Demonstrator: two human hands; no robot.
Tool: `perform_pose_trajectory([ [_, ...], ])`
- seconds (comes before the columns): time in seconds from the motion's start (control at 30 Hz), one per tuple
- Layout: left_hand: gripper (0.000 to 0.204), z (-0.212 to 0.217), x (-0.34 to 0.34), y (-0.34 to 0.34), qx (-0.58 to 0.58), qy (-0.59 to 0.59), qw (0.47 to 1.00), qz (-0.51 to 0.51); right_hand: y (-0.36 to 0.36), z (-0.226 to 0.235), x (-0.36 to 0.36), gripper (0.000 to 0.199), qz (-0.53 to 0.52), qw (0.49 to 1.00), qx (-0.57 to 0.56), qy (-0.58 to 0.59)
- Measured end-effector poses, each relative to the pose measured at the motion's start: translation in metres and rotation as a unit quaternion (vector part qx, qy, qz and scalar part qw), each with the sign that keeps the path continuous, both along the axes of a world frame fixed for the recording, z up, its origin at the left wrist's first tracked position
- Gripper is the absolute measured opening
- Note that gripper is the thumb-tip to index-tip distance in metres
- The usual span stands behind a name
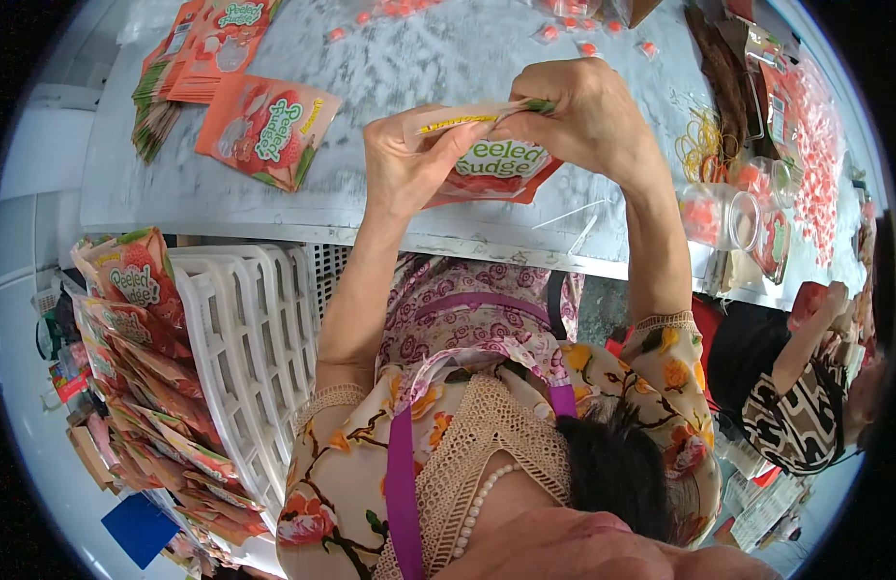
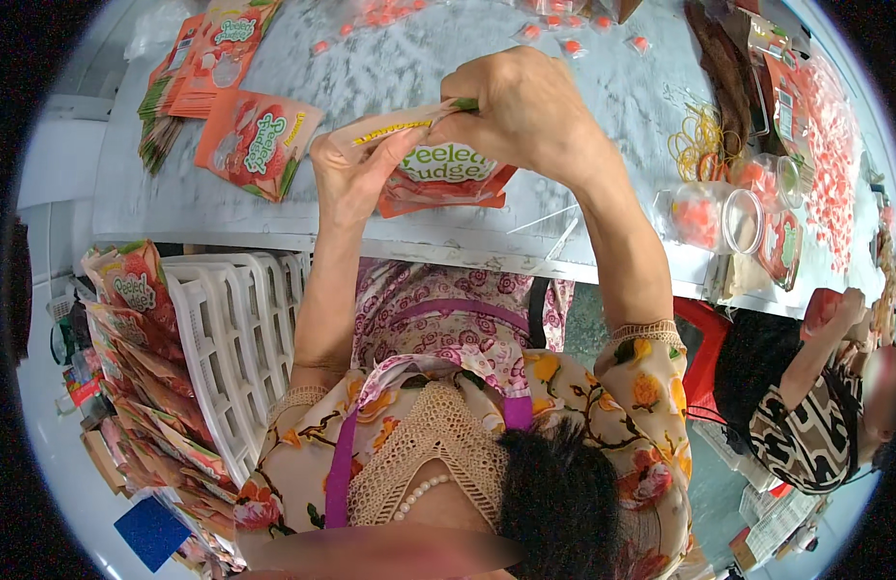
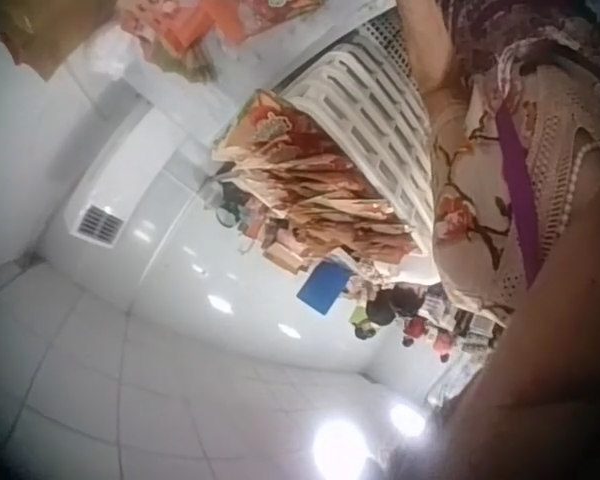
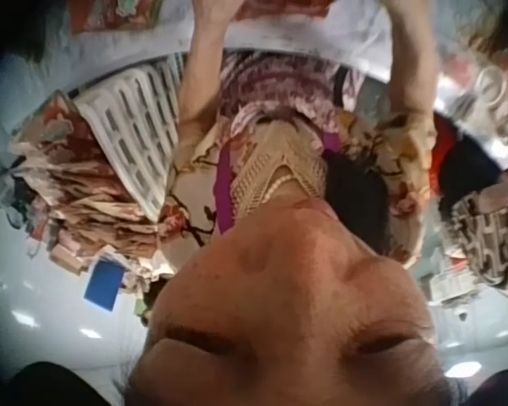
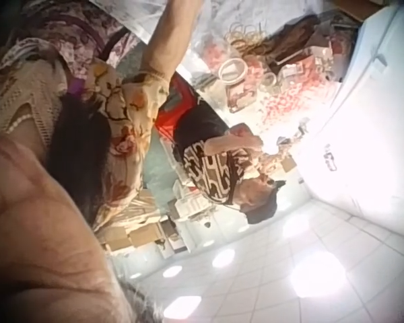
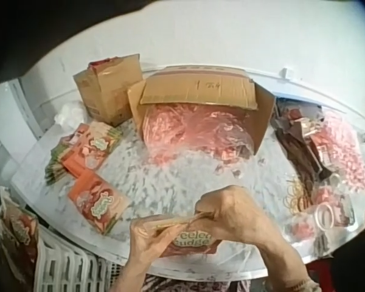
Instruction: The recorder is manually packaging small red candies into printed plastic pouches at a factory workbench and stacking the finished pouches into a crate.
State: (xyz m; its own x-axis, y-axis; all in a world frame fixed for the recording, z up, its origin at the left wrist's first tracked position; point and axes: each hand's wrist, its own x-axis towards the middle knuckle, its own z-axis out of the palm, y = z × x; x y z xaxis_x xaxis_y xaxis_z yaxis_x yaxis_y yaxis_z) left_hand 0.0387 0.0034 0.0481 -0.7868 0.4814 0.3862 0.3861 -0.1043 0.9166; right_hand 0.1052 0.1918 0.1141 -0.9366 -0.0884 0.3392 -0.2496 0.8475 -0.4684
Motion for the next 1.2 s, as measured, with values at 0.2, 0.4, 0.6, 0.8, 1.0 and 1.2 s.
perform_pose_trajectory([
  [0.2, 0.013, 0.002, 0.006, -0.009, 0.018, 0.004, 1.000, 0.002, -0.013, 0.004, 0.003, 0.026, 0.042, 0.996, 0.008, 0.072],
  [0.4, 0.015, 0.007, 0.000, -0.016, 0.055, -0.047, 0.997, 0.028, 0.011, 0.001, 0.009, 0.028, 0.020, 0.998, -0.054, -0.022],
  [0.6, 0.016, 0.013, -0.006, -0.029, 0.056, -0.010, 0.998, 0.038, -0.004, -0.001, -0.005, 0.025, 0.021, 0.997, -0.074, -0.016],
  [0.8, 0.025, 0.027, -0.014, -0.055, -0.076, -0.163, 0.984, 0.005, -0.001, 0.003, -0.001, 0.015, 0.059, 0.995, -0.052, -0.055],
  [1.0, 0.033, 0.041, -0.019, -0.101, -0.097, -0.069, 0.989, 0.092, -0.036, 0.020, -0.012, 0.014, 0.082, 0.989, -0.121, -0.032],
  [1.2, 0.056, 0.100, 0.023, -0.132, -0.110, 0.300, 0.846, 0.427, -0.068, 0.063, -0.040, 0.024, 0.019, 0.959, -0.280, -0.033],
])
